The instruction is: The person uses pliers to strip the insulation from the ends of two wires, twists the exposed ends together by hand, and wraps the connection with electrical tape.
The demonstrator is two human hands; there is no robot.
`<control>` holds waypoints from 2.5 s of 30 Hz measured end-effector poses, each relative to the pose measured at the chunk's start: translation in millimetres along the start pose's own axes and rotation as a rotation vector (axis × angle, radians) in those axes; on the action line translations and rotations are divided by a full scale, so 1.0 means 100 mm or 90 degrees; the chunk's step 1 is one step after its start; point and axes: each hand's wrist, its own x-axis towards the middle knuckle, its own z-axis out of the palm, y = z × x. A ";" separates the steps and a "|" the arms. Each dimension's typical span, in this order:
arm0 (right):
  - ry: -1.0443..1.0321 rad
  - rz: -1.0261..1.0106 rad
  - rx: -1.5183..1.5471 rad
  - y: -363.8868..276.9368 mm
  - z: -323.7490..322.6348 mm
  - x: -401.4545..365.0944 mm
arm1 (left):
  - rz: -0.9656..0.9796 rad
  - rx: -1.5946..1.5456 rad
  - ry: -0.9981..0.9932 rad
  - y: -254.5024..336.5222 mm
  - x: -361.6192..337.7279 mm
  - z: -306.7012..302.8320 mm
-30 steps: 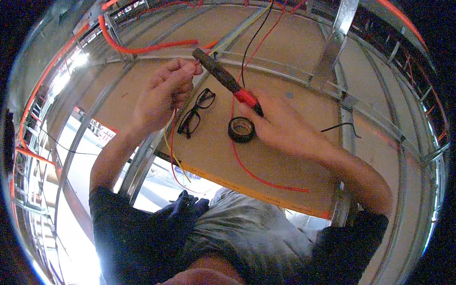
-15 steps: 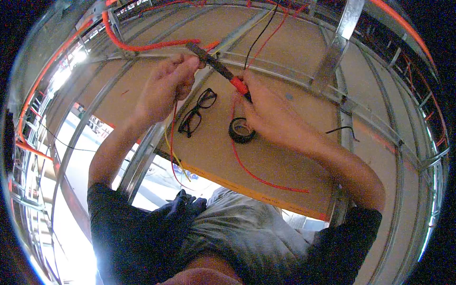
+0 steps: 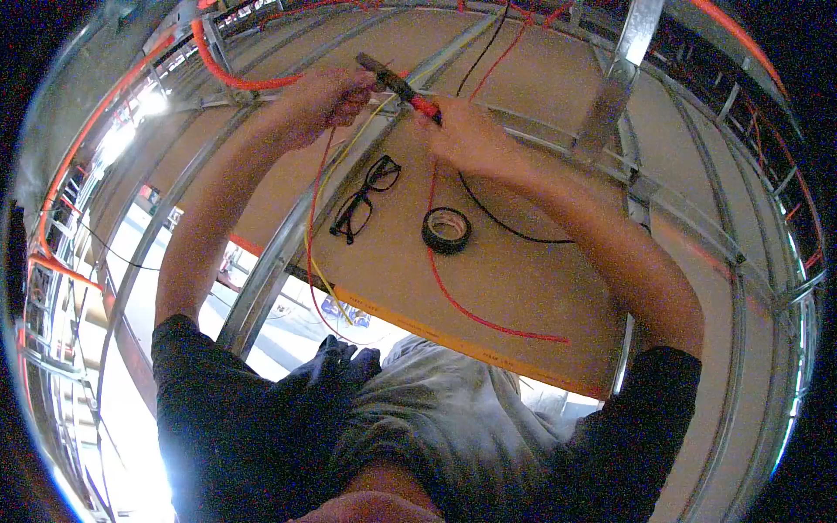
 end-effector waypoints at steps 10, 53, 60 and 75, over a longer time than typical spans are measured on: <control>-0.058 0.212 0.112 -0.02 0.02 -0.09 | 0.273 0.358 0.179 -0.55 0.27 0.10; 0.019 -0.158 -0.100 0.21 -0.93 -0.86 | 0.368 0.281 -0.004 0.04 -0.72 0.11; -0.018 -0.126 -0.095 0.13 -0.93 -0.87 | 0.396 0.274 -0.008 0.02 -0.73 0.18; -0.419 0.094 -0.050 -0.29 -1.43 -1.23 | 0.373 0.585 -0.116 0.29 -1.38 0.35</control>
